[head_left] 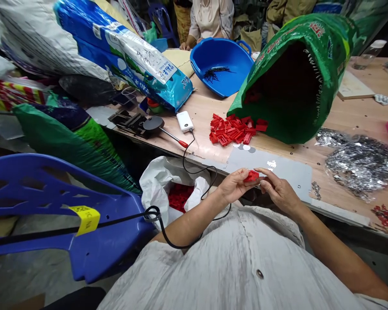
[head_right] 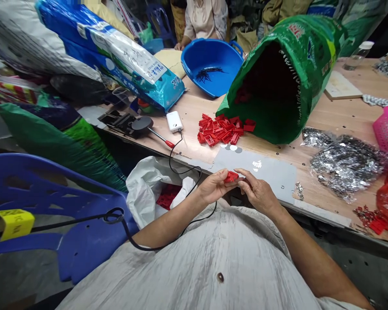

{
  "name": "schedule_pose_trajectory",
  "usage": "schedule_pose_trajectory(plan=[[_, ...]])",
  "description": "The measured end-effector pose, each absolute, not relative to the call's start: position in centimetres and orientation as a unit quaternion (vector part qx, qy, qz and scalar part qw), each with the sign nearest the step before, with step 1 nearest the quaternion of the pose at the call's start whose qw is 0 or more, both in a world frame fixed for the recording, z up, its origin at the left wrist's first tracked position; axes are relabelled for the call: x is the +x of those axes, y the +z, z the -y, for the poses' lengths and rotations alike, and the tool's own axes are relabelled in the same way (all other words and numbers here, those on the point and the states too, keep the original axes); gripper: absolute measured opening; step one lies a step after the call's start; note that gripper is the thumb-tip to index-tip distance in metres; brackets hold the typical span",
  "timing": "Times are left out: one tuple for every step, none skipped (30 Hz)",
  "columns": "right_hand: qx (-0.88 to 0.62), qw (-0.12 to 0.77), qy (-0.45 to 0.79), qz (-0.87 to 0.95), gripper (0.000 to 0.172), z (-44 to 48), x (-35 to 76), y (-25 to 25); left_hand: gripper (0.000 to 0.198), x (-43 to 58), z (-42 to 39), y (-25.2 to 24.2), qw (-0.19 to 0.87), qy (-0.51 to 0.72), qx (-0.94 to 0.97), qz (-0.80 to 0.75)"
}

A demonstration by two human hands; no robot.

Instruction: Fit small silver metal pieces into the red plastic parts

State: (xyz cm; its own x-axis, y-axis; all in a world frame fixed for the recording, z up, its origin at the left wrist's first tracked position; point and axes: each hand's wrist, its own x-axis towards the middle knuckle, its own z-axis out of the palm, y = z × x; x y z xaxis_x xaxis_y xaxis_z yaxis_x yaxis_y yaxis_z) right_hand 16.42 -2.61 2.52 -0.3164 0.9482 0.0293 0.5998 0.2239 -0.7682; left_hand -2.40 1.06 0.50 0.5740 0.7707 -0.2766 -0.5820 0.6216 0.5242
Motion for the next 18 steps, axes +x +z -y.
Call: schedule_pose_trajectory(plan=[[-0.527, 0.256, 0.327, 0.741, 0.044, 2.6, 16.3, 2.6, 0.023, -2.3, -0.8, 0.5, 0.87, 0.392, 0.171, -0.246], [-0.529, 0.254, 0.318, 0.745, 0.043, 2.6, 16.2, 2.6, 0.018, -2.2, -0.6, 0.6, 0.871, 0.395, 0.154, -0.25], [-0.531, 0.252, 0.309, 0.748, 0.043, 2.6, 16.1, 2.6, 0.014, -2.1, -0.5, 0.6, 0.872, 0.395, 0.14, -0.254], [-0.532, 0.251, 0.301, 0.751, 0.043, 2.6, 16.1, 2.5, 0.012, -2.0, -0.3, 0.6, 0.872, 0.395, 0.13, -0.257], [-0.533, 0.25, 0.293, 0.753, 0.042, 2.6, 16.1, 2.5, 0.011, -1.8, -0.2, 0.7, 0.873, 0.396, 0.124, -0.258], [-0.534, 0.251, 0.285, 0.755, 0.042, 2.6, 16.1, 2.4, 0.011, -1.7, -0.1, 0.7, 0.873, 0.396, 0.12, -0.258], [-0.535, 0.254, 0.276, 0.757, 0.041, 2.6, 16.1, 2.4, 0.011, -1.6, -0.1, 0.7, 0.872, 0.398, 0.118, -0.258], [-0.536, 0.259, 0.266, 0.758, 0.04, 2.6, 16.1, 2.4, 0.011, -1.5, 0.0, 0.7, 0.871, 0.402, 0.116, -0.258], [-0.537, 0.265, 0.257, 0.758, 0.038, 2.6, 16.1, 2.3, 0.011, -1.4, 0.1, 0.8, 0.868, 0.407, 0.114, -0.259], [-0.537, 0.269, 0.251, 0.759, 0.037, 2.6, 16.2, 2.4, 0.011, -1.3, 0.1, 0.8, 0.866, 0.412, 0.111, -0.261], [-0.536, 0.271, 0.249, 0.76, 0.037, 2.6, 16.2, 2.4, 0.011, -1.3, 0.1, 0.8, 0.864, 0.415, 0.108, -0.264], [-0.533, 0.269, 0.25, 0.762, 0.037, 2.6, 16.2, 2.5, 0.011, -1.2, 0.2, 0.9, 0.864, 0.415, 0.105, -0.267], [-0.53, 0.265, 0.252, 0.765, 0.037, 2.6, 16.2, 2.6, 0.011, -1.1, 0.2, 0.9, 0.865, 0.413, 0.1, -0.269], [-0.526, 0.259, 0.253, 0.77, 0.037, 2.6, 16.2, 2.6, 0.012, -1.1, 0.2, 0.9, 0.866, 0.409, 0.096, -0.269], [-0.524, 0.254, 0.251, 0.774, 0.037, 2.6, 16.3, 2.7, 0.013, -1.0, 0.2, 0.9, 0.869, 0.406, 0.093, -0.268], [-0.524, 0.25, 0.245, 0.777, 0.037, 2.6, 16.3, 2.8, 0.014, -1.0, 0.2, 0.9, 0.87, 0.405, 0.091, -0.266], [-0.527, 0.25, 0.235, 0.778, 0.037, 2.6, 16.3, 2.7, 0.015, -0.9, 0.2, 0.8, 0.87, 0.406, 0.09, -0.264], [-0.531, 0.251, 0.225, 0.777, 0.036, 2.6, 16.3, 2.7, 0.015, -0.8, 0.2, 0.8, 0.869, 0.409, 0.091, -0.262]])
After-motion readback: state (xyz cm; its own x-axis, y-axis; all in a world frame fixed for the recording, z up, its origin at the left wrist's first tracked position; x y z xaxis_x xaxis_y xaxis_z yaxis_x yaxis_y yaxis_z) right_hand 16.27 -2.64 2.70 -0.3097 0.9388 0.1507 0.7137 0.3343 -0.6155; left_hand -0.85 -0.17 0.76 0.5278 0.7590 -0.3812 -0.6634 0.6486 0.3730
